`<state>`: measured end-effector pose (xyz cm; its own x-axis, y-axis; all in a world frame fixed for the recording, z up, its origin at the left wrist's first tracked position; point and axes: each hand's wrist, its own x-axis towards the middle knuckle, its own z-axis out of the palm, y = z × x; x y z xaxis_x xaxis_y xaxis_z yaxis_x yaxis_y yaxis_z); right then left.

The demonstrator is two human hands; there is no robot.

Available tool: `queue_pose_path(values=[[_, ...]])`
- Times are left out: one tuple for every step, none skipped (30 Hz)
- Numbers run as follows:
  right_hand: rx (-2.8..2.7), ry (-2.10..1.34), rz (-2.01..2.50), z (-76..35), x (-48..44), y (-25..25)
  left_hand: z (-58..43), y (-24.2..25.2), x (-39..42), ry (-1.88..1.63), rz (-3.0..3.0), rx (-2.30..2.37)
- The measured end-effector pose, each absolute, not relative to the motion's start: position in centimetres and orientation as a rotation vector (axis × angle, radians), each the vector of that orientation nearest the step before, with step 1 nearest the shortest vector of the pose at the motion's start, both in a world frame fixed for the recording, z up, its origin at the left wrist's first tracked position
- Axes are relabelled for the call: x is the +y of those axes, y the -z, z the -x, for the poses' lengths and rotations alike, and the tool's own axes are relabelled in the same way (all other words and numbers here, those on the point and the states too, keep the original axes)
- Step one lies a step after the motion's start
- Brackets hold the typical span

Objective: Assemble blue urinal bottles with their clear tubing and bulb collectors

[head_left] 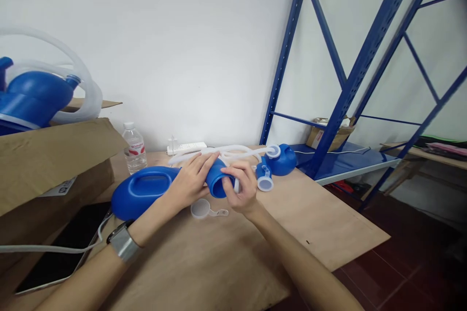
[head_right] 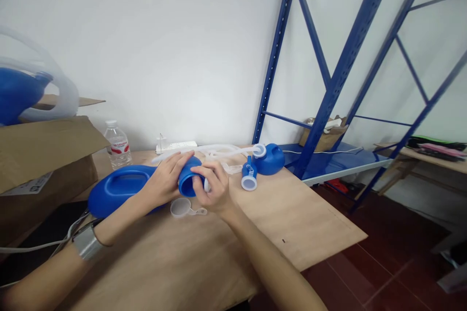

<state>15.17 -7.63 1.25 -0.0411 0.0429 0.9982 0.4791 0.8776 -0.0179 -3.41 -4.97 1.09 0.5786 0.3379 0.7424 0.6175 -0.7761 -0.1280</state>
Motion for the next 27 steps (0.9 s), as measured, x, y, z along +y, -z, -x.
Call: queue_pose_path(values=[[-1.569, 0.416, 0.399, -15.0, -8.2, -1.7, 3.5, -1.2, -5.0, 1.072, 2.47, -0.779], [-1.555, 0.474, 0.375, -14.9, -8.7, -2.2, 3.6, -1.4, -5.1, 1.1, 2.502, -0.795], [-1.556, 0.539, 0.347, -14.9, -9.1, -2.8, 3.6, -1.6, -5.2, 1.12, 2.529, -0.814], [-1.578, 0.606, 0.325, -15.0, -9.4, -3.4, 3.6, -1.7, -5.3, 1.136, 2.551, -0.828], [-1.629, 0.667, 0.317, -15.1, -9.6, -3.9, 3.5, -1.9, -5.4, 1.15, 2.564, -0.837], [-1.703, 0.713, 0.321, -15.1, -9.8, -4.3, 3.4, -2.0, -5.6, 1.161, 2.572, -0.84], [-1.781, 0.738, 0.335, -15.1, -9.8, -4.5, 3.3, -2.1, -5.7, 1.167, 2.574, -0.841], [-1.853, 0.749, 0.349, -15.1, -9.9, -4.6, 3.2, -2.1, -5.8, 1.166, 2.569, -0.844], [-1.91, 0.758, 0.351, -14.9, -9.9, -4.5, 3.1, -2.1, -5.9, 1.157, 2.558, -0.858], [-1.944, 0.772, 0.344, -14.7, -9.9, -4.3, 3.0, -2.1, -6.0, 1.141, 2.546, -0.88], [-1.954, 0.795, 0.337, -14.5, -9.9, -4.1, 2.9, -2.0, -6.0, 1.122, 2.535, -0.907], [-1.942, 0.828, 0.34, -14.2, -10.0, -3.8, 2.8, -2.0, -6.1, 1.106, 2.526, -0.928], [-1.925, 0.864, 0.354, -14.0, -10.1, -3.7, 2.7, -1.9, -6.1, 1.102, 2.52, -0.941], [-1.908, 0.893, 0.375, -13.7, -10.2, -3.6, 2.7, -1.9, -6.1, 1.108, 2.516, -0.943], [-1.89, 0.914, 0.399, -13.5, -10.3, -3.6, 2.6, -1.9, -6.2, 1.123, 2.512, -0.933], [-1.871, 0.926, 0.426, -13.4, -10.4, -3.8, 2.5, -1.9, -6.3, 1.143, 2.505, -0.915], [-1.845, 0.93, 0.455, -13.3, -10.4, -4.0, 2.5, -2.0, -6.4, 1.166, 2.492, -0.893], [-1.814, 0.926, 0.484, -13.3, -10.4, -4.2, 2.5, -2.2, -6.5, 1.189, 2.476, -0.874], [-1.78, 0.914, 0.508, -13.4, -10.4, -4.4, 2.4, -2.4, -6.7, 1.21, 2.459, -0.863], [-1.745, 0.893, 0.529, -13.6, -10.3, -4.6, 2.4, -2.6, -6.8, 1.229, 2.446, -0.859], [-1.716, 0.867, 0.549, -13.8, -10.1, -4.7, 2.3, -2.8, -7.0, 1.25, 2.437, -0.856], [-1.696, 0.843, 0.562, -14.1, -10.0, -4.9, 2.2, -3.0, -7.1, 1.271, 2.433, -0.851], [-1.684, 0.829, 0.563, -14.5, -9.8, -4.9, 2.2, -3.1, -7.2, 1.293, 2.431, -0.839], [-1.68, 0.828, 0.555, -14.8, -9.6, -5.0, 2.1, -3.1, -7.2, 1.317, 2.434, -0.82], [-1.684, 0.839, 0.541, -15.1, -9.4, -5.0, 2.1, -3.1, -7.1, 1.336, 2.443, -0.795], [-1.694, 0.858, 0.522, -15.5, -9.3, -5.0, 2.2, -3.1, -6.9, 1.348, 2.454, -0.77], [-1.704, 0.876, 0.497, -15.7, -9.2, -5.0, 2.2, -3.0, -6.7, 1.35, 2.463, -0.759]])
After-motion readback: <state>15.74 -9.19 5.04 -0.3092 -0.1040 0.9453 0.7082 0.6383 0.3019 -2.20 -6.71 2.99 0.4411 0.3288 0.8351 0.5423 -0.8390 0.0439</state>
